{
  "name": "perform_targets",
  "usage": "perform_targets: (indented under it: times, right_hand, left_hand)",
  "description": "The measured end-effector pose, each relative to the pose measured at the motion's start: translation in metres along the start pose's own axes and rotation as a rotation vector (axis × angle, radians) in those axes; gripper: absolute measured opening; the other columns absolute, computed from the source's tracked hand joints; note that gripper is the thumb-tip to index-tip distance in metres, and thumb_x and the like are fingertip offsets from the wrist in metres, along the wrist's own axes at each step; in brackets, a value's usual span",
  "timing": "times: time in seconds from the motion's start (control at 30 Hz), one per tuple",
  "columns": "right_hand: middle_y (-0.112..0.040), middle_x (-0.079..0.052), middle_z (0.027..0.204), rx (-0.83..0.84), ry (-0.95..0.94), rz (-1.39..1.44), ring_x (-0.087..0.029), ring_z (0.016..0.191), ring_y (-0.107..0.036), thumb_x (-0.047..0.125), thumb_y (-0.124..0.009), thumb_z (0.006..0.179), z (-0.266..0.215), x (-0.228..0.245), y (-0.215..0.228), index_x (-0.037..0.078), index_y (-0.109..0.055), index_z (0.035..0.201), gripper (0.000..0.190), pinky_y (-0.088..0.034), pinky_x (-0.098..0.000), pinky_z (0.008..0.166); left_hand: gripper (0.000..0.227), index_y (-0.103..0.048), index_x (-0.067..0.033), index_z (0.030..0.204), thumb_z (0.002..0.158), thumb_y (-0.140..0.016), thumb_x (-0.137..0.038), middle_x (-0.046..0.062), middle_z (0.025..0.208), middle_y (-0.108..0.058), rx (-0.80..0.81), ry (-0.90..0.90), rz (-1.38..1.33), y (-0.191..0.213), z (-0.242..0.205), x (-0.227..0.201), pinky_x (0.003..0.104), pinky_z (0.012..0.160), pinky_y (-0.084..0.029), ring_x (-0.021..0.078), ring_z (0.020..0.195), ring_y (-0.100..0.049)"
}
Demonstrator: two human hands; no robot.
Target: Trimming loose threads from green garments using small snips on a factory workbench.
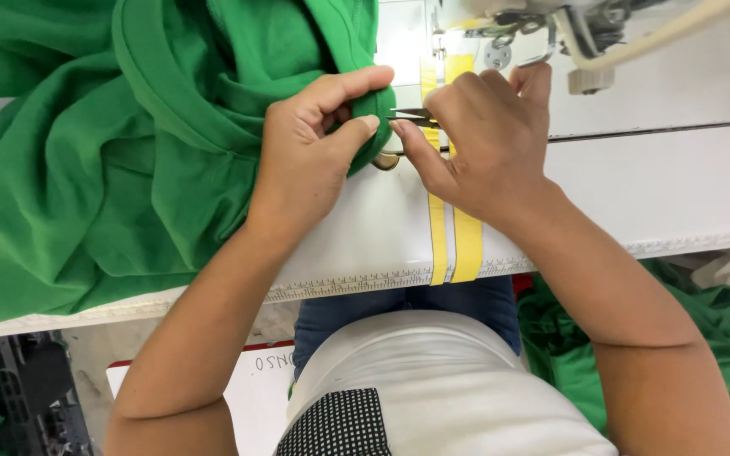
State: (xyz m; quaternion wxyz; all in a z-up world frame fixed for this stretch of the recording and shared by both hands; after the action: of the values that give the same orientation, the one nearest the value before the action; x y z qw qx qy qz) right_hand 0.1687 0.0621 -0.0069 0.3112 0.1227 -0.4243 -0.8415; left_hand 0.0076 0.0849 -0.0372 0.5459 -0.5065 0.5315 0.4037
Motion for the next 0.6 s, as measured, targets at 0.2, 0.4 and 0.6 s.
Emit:
perform_targets:
  times: [0.2,0.4,0.6]
  right_hand:
    - [-0.045,-0.002,0.071,0.029,0.041,-0.015,-0.025,0.062,-0.044,0.028,-0.071,0.109,-0.0029,0.0013,-0.0017,0.010,-0.058,0.083,0.035,-0.025,-0.0423,0.075]
    - [-0.043,-0.001,0.071,0.044,0.028,-0.038,-0.024,0.061,-0.043,0.029,-0.070,0.111,-0.0054,0.0004,-0.0041,0.012,-0.056,0.080,0.038,-0.025,-0.0417,0.076]
    - [-0.044,-0.001,0.070,0.048,0.004,-0.031,-0.024,0.062,-0.044,0.030,-0.071,0.110,-0.0050,0.0010,-0.0034,0.012,-0.058,0.080,0.037,-0.025,-0.0419,0.075]
  left_hand:
    - [0.045,-0.069,-0.0070,0.133,0.089,-0.064,0.005,-0.003,0.099,-0.064,0.006,-0.107,0.267,0.0046,-0.0023,-0.0018,0.019,0.076,-0.047,0.0065,0.078,-0.047]
    - [0.046,-0.069,-0.0081,0.133,0.089,-0.064,0.004,-0.003,0.096,-0.061,0.012,-0.124,0.311,0.0038,-0.0034,-0.0037,0.020,0.078,-0.045,0.0076,0.079,-0.048]
    - [0.044,-0.070,-0.0106,0.131,0.090,-0.065,0.003,-0.004,0.089,-0.056,0.003,-0.126,0.336,0.0029,-0.0047,-0.0059,0.021,0.074,-0.043,0.0075,0.076,-0.045]
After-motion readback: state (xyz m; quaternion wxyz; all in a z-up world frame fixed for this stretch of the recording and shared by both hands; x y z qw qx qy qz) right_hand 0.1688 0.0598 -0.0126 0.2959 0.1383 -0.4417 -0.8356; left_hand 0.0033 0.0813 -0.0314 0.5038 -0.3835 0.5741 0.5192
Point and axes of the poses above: each hand's wrist, its own z-axis towards the middle knuckle, its own y-axis out of the back of the hand, x = y × z, the point moved 6 cm from there along z, towards the middle knuckle
